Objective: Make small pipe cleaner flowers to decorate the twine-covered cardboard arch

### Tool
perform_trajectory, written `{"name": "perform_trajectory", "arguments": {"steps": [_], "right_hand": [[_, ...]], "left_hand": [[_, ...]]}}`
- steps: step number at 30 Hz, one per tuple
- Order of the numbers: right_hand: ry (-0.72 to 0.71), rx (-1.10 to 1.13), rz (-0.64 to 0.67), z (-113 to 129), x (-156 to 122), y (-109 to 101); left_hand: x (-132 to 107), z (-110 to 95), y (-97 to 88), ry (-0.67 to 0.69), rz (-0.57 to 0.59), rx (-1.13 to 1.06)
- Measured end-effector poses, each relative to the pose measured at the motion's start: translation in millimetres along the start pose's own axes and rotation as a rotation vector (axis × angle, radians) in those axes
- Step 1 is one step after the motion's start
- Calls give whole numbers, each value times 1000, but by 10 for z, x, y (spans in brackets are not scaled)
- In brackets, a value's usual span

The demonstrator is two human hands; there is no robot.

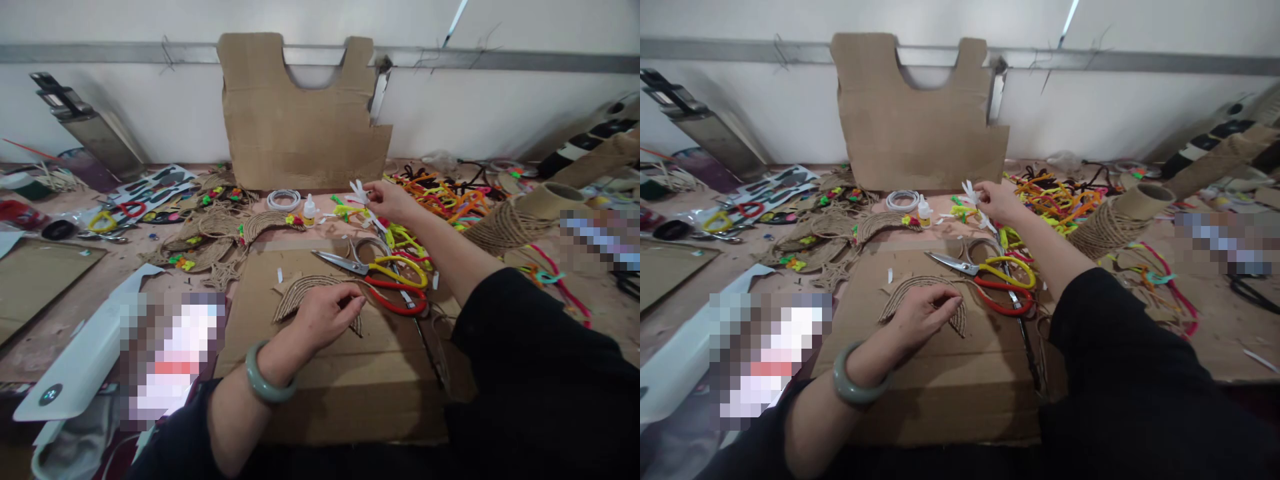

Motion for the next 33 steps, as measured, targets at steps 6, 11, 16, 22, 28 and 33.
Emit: {"name": "perform_trajectory", "arguments": {"steps": [6,11,16,22,28,33], "right_hand": [[-133,-149,166,202,-13,214],[-134,-236,231,378,167,417],[-81,-290,275,445,343,608],[-34,-302,309,495,422,703],[-27,-199,267,518,393,647],[-24,-48,116,428,365,344]], "left_hand": [[4,-41,-14,-14,46,-16],[-5,-13,-10,-9,8,-19],[1,11,-2,-22,-7,-21],[14,7,-1,-27,2,-25],[-2,20,-1,-32,4,-15],[8,5,-7,-40,5,-12]]}}
Point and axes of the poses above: each hand's wrist, its own x-axis towards the middle knuckle, its own y-axis out of the palm, z = x × y, the point moved 2 cm from there along x, towards the middle knuckle, and after that the axes turned 1 degree about -y, right-handed, at the moved point
